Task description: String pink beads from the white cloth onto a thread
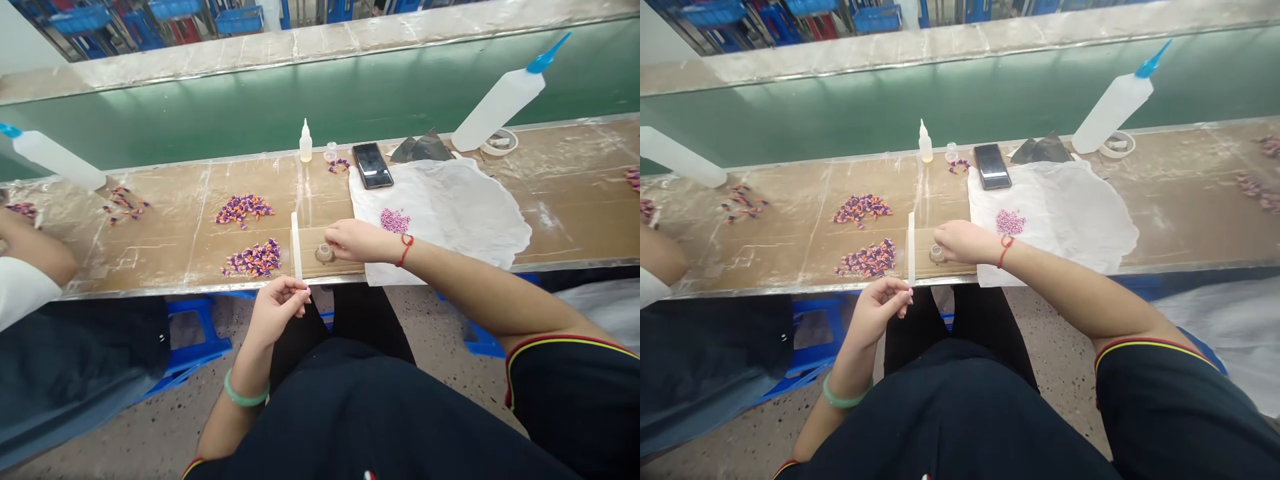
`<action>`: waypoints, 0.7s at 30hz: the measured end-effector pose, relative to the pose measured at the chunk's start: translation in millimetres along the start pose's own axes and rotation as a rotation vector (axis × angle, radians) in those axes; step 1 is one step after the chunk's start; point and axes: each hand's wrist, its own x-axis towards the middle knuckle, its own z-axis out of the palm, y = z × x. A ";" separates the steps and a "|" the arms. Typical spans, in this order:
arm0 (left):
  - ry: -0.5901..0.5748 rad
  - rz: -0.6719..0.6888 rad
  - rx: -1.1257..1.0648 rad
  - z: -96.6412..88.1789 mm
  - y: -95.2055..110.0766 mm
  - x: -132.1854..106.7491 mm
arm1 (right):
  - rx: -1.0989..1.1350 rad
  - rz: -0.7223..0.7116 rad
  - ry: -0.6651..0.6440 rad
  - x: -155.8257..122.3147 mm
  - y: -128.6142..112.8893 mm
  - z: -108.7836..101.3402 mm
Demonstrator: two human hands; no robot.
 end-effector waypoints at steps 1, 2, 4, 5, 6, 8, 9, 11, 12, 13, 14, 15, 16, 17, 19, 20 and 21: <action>-0.001 0.000 -0.002 -0.9 -0.7 0.6 | -0.019 -0.007 -0.005 1.0 -0.2 -0.5; -0.001 0.001 -0.004 -1.6 -1.3 1.2 | -0.037 -0.013 -0.010 1.8 -0.2 -0.8; 0.005 0.003 -0.011 -2.8 -2.6 2.3 | -0.066 -0.024 -0.020 3.1 -0.1 -1.1; 0.010 0.003 -0.015 -3.1 -3.0 2.8 | -0.076 -0.028 -0.026 3.7 -0.3 -1.1; 0.017 0.002 -0.020 -3.2 -3.3 3.3 | -0.084 -0.029 -0.036 4.3 -0.5 -1.1; 0.030 -0.002 -0.034 -3.0 -3.2 4.0 | -0.096 -0.028 -0.056 5.3 -1.6 -1.6; 0.034 -0.007 -0.042 -2.9 -3.0 4.2 | -0.101 -0.028 -0.062 5.8 -2.2 -2.2; 0.040 -0.022 -0.058 -2.7 -2.5 4.1 | -0.105 -0.034 -0.059 6.5 -3.4 -4.2; 0.044 -0.031 -0.067 -2.8 -2.4 4.0 | -0.104 -0.039 -0.051 6.5 -3.8 -5.7; 0.050 -0.039 -0.077 -2.9 -2.3 3.9 | -0.102 -0.042 -0.041 6.1 -4.1 -7.5; 0.057 -0.044 -0.090 -3.1 -2.3 4.0 | -0.097 -0.039 -0.030 5.4 -4.4 -9.6; 0.061 -0.045 -0.105 -3.2 -2.2 4.2 | -0.085 -0.029 -0.018 4.0 -4.7 -11.8; 0.062 -0.042 -0.122 -3.2 -1.9 4.8 | -0.060 -0.013 -0.005 2.1 -5.3 -14.2; 0.057 -0.033 -0.138 -2.8 -1.3 5.7 | -0.014 0.008 0.012 -0.5 -6.3 -16.5; 0.033 -0.002 -0.169 -1.1 1.3 8.2 | 0.173 0.051 0.040 -7.6 -10.6 -20.9; 0.021 0.019 -0.188 0.4 3.4 9.6 | 0.329 0.069 0.041 -12.0 -14.2 -22.8; 0.011 0.043 -0.214 2.3 6.1 10.8 | 0.518 0.083 0.038 -16.7 -19.0 -24.7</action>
